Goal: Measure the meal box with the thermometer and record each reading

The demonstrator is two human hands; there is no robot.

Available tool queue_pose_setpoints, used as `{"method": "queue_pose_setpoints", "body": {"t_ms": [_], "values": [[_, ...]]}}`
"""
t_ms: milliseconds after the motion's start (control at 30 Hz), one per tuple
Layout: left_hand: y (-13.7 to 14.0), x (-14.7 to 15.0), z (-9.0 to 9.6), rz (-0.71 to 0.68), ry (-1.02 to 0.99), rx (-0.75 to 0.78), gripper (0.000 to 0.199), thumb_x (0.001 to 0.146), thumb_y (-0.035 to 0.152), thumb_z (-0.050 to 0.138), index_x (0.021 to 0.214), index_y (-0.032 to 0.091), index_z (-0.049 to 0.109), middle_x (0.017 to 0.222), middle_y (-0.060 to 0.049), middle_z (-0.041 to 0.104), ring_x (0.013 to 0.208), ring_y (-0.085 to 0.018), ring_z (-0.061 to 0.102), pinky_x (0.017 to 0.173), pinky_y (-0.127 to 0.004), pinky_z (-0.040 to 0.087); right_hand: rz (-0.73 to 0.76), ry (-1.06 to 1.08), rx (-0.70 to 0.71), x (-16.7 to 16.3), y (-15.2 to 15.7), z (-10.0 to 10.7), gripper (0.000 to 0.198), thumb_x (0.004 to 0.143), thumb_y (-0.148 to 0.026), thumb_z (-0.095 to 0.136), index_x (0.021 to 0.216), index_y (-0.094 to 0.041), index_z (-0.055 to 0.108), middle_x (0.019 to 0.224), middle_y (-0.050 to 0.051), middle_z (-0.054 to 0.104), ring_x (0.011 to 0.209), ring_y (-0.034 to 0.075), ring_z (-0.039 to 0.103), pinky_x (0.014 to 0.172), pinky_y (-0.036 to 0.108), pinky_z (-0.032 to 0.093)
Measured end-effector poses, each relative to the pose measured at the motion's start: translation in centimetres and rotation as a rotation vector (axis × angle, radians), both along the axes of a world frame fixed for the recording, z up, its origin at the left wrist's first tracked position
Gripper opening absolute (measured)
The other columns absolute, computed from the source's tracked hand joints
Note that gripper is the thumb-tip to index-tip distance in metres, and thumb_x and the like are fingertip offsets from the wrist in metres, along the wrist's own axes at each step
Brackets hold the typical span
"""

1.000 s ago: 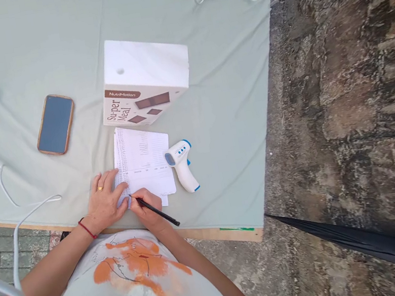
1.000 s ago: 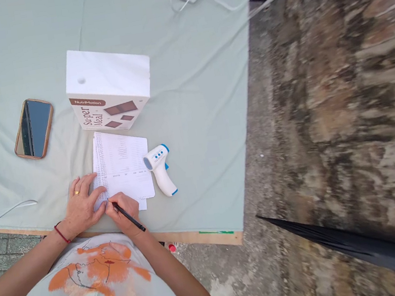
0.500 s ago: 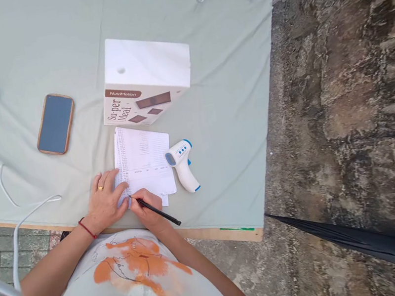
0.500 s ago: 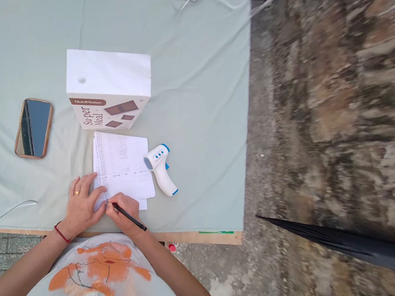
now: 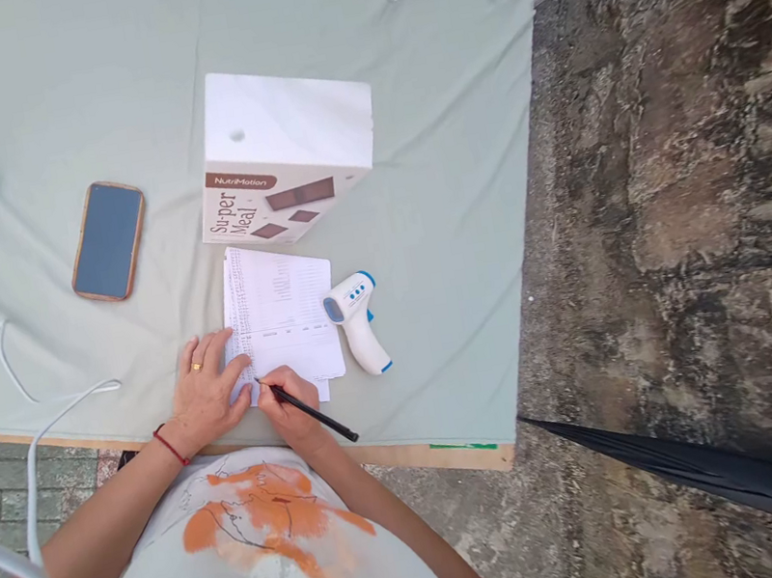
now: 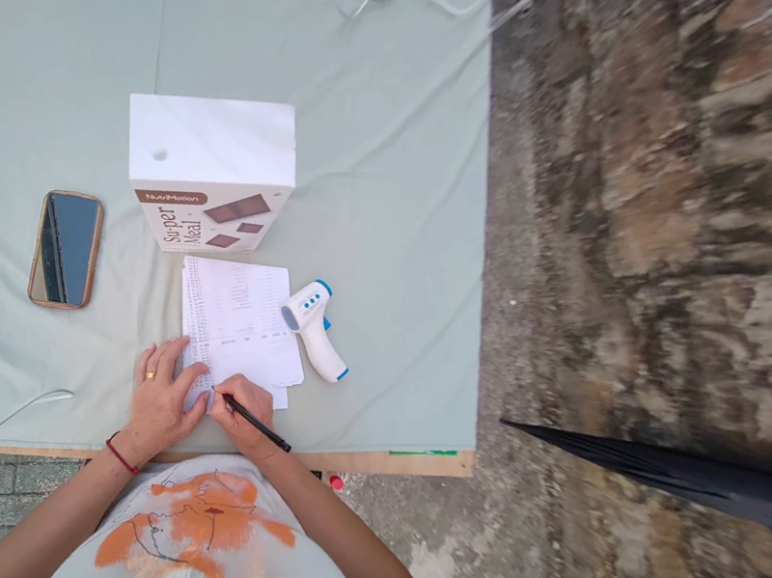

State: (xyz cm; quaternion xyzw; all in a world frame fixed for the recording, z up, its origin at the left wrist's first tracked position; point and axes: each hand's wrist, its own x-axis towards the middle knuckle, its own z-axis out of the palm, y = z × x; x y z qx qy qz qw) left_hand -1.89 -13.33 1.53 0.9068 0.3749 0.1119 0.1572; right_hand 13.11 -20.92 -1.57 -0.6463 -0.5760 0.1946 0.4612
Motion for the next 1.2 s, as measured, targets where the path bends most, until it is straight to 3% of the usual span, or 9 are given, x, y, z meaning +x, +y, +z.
{"method": "queue_pose_setpoints", "body": {"t_ms": [133, 633, 1067, 1200], "values": [[-0.03, 0.03, 0.06, 0.000, -0.002, 0.017, 0.028, 0.087, 0.032, 0.058, 0.111, 0.019, 0.064, 0.143, -0.019, 0.048, 0.131, -0.034, 0.046, 0.113, -0.055, 0.030, 0.004, -0.001, -0.030, -0.04, -0.03, -0.06, 0.012, 0.090, -0.023, 0.050, 0.079, -0.023, 0.056, 0.068, -0.002, 0.062, 0.059, 0.013, 0.058, 0.056, 0.025, 0.046], [0.01, 0.03, 0.21, -0.006, -0.006, 0.026, 0.028, 0.087, 0.031, 0.059, 0.111, 0.019, 0.065, 0.142, -0.019, 0.048, 0.131, -0.034, 0.046, 0.113, -0.055, 0.031, -0.002, -0.034, 0.070, -0.01, 0.07, 0.24, 0.011, 0.088, -0.016, 0.051, 0.081, -0.023, 0.054, 0.067, -0.003, 0.060, 0.058, 0.012, 0.057, 0.055, 0.023, 0.046], [0.00, -0.04, 0.20, -0.003, -0.009, -0.011, 0.029, 0.086, 0.031, 0.059, 0.112, 0.020, 0.064, 0.144, -0.018, 0.047, 0.132, -0.035, 0.045, 0.114, -0.056, 0.030, -0.014, -0.012, -0.063, 0.05, -0.28, -0.46, 0.012, 0.087, -0.021, 0.050, 0.078, -0.023, 0.057, 0.068, -0.001, 0.062, 0.060, 0.014, 0.057, 0.058, 0.027, 0.047], [0.12, 0.04, 0.21, -0.003, -0.003, -0.019, 0.029, 0.087, 0.031, 0.058, 0.113, 0.021, 0.064, 0.144, -0.017, 0.047, 0.133, -0.035, 0.044, 0.113, -0.056, 0.030, -0.041, 0.025, -0.020, -0.18, -0.36, -0.25, 0.011, 0.087, -0.020, 0.050, 0.078, -0.023, 0.056, 0.067, -0.002, 0.059, 0.058, 0.014, 0.056, 0.056, 0.026, 0.046]]}}
